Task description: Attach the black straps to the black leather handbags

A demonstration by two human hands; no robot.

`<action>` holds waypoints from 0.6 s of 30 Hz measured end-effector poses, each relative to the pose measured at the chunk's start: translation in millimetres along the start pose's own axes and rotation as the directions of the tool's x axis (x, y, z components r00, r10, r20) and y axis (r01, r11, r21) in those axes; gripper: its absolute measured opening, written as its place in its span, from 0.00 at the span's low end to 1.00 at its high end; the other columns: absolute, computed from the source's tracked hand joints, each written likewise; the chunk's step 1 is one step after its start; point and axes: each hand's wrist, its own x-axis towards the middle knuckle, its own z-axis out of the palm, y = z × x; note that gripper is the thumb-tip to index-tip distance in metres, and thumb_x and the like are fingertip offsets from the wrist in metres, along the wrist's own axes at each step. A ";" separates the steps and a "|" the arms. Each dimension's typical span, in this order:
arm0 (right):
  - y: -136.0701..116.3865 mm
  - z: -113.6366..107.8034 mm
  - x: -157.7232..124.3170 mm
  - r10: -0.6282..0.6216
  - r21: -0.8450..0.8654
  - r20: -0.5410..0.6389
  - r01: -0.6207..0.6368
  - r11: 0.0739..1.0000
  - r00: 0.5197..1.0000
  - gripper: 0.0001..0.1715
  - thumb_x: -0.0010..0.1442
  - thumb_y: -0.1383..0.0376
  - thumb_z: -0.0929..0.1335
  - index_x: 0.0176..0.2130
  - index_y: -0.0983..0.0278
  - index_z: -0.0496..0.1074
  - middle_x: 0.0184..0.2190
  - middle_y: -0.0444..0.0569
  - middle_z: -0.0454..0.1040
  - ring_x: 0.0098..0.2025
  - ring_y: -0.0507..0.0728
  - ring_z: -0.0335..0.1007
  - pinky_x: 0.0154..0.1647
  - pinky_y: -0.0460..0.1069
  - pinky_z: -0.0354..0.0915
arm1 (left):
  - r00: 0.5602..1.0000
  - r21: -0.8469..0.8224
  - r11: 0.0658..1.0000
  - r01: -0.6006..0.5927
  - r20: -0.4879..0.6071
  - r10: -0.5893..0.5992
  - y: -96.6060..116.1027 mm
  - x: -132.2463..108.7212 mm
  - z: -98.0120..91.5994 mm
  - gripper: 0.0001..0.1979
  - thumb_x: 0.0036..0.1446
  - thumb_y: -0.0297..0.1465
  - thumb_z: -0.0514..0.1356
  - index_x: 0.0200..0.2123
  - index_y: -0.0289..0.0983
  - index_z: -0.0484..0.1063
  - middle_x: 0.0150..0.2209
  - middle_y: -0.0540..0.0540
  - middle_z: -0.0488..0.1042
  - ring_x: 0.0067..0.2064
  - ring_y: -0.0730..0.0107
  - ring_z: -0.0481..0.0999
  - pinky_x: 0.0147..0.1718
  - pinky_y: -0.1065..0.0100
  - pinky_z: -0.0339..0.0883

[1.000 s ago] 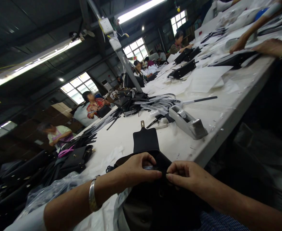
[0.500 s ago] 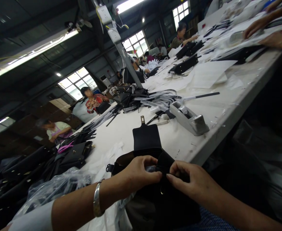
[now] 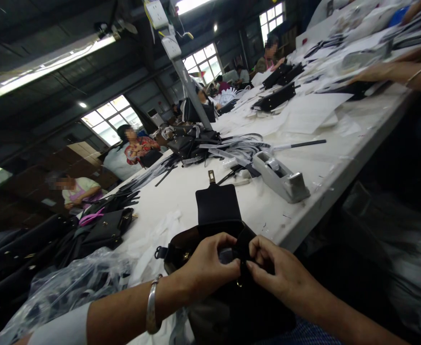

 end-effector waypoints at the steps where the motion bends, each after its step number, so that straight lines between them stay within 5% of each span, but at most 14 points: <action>1: -0.2 0.0 -0.2 -0.004 -0.008 0.002 0.004 1.000 1.000 0.07 0.61 0.60 0.66 0.36 0.60 0.63 0.26 0.38 0.62 0.29 0.52 0.61 0.30 0.47 0.56 | 1.000 -0.010 1.000 -0.004 -0.004 0.004 -1.0 -0.1 1.4 0.15 0.49 0.27 0.63 0.42 0.32 0.75 0.38 0.44 0.78 0.38 0.64 0.75 0.36 0.69 0.68; 13: -3.8 -0.1 5.2 -0.009 -0.099 0.007 0.010 0.995 1.000 0.02 0.61 0.64 0.66 0.37 0.59 0.67 0.26 0.37 0.64 0.30 0.52 0.63 0.31 0.47 0.56 | 1.000 -0.021 1.000 0.018 0.000 -0.018 -10.2 8.9 2.5 0.14 0.48 0.27 0.63 0.40 0.32 0.74 0.32 0.48 0.75 0.31 0.69 0.72 0.29 0.73 0.66; 18: -6.5 -12.0 5.0 -0.051 -0.122 0.038 0.055 0.991 0.998 0.07 0.64 0.59 0.66 0.39 0.59 0.68 0.26 0.39 0.69 0.29 0.52 0.66 0.30 0.47 0.59 | 0.998 0.031 0.999 -0.038 0.041 0.037 6.4 5.0 -20.5 0.24 0.55 0.38 0.64 0.54 0.35 0.73 0.48 0.42 0.77 0.45 0.59 0.76 0.39 0.69 0.70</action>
